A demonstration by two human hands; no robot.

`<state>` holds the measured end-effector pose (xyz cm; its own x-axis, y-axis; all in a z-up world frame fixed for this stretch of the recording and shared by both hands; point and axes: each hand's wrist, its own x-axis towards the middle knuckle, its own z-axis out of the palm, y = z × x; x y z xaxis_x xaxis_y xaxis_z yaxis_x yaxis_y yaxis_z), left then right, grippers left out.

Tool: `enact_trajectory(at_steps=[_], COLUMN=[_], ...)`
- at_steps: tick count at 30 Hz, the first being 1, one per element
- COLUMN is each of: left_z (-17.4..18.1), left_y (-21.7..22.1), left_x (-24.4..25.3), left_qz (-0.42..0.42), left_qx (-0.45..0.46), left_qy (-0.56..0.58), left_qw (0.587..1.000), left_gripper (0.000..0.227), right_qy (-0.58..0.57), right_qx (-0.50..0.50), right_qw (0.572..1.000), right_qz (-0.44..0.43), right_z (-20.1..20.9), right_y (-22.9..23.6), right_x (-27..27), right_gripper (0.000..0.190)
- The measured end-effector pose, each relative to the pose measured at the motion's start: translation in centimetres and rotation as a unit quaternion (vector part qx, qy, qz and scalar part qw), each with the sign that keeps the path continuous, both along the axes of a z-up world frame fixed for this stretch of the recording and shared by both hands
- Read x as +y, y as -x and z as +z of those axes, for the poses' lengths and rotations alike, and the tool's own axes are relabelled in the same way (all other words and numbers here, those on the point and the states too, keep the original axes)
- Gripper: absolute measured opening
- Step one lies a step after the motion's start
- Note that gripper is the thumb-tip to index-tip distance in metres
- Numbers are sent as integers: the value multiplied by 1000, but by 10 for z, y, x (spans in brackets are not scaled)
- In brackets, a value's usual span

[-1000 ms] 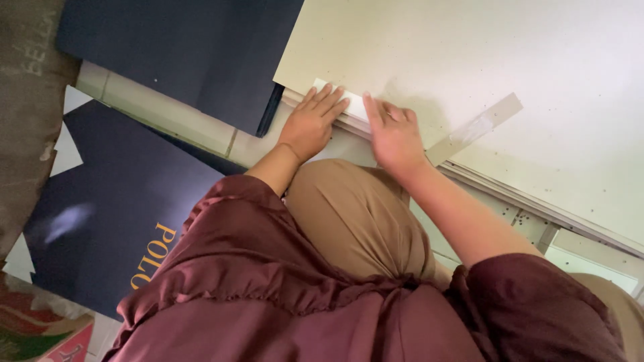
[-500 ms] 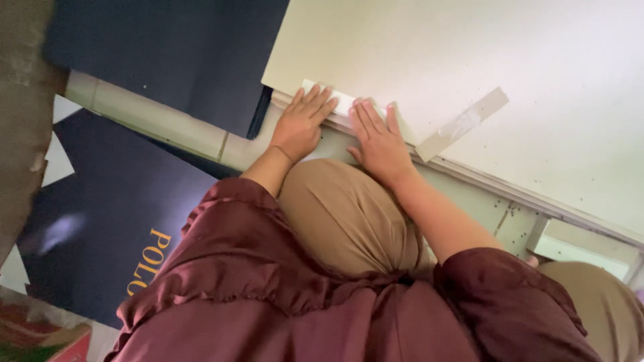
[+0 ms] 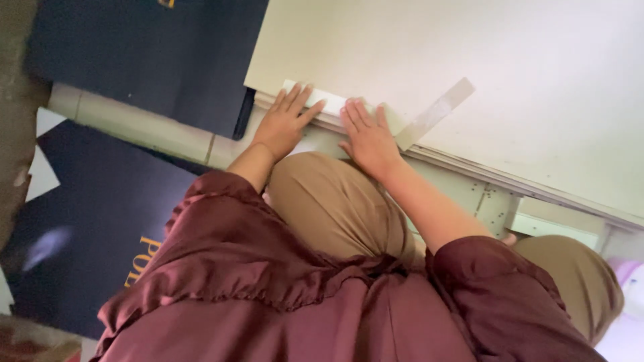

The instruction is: The person sits on the floor and assembles paper covers by attaching white strips to the edges of large sheets. They apply glue to the strips using a brush and press them onto the sheets, then place a black cover sheet on top to align the assembly.

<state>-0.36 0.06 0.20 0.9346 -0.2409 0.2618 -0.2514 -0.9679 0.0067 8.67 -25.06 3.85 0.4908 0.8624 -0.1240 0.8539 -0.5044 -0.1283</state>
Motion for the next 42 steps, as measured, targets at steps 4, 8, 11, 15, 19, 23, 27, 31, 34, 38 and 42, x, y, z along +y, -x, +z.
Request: enact_trajectory(at_steps=[4,8,11,15,19,23,27,31,34,38,42], left_z=[10,12,28,37,19,30,29,62,111,184,201], left_y=[8,5,4,-10,-30,-45,-56,-72,-76,-61,-49], left_x=[-6,-3,-7,-3,-1,-10,-23,-87,-156,-249,-300], left_qz=[18,35,30,45,76,123,156,195,144,35,-23], left_qx=[113,191,205,197,181,224,175,89,78,66,27], left_qy=[-15,-17,-26,-22,-33,-47,-90,18,205,480,506], left_qw=[993,981,978,979,980,966,968,977,965,874,862], left_gripper=[75,76,71,58,47,42,20,28,29,28,27], right_qy=[-46,-126,-143,-167,-187,-347,-547,-593,-586,-618,-630], right_qx=[-16,-139,-213,-243,-258,-202,12,191,254,293,304], right_qw=[999,981,965,955,947,907,749,643,580,532,532], right_qz=[-1,-43,-52,-40,-48,-127,-375,-446,-506,-499,-478], right_z=[8,-6,-15,-10,-4,73,138,142,152,149,144], right_y=[0,-4,-7,-11,-22,-34,-40,-36,-15,7,24], right_x=[-41,-79,-95,-103,-116,-154,-223,-304,-335,-362,-382], right_gripper=[68,78,56,14,12,7,23,25,26,25,25])
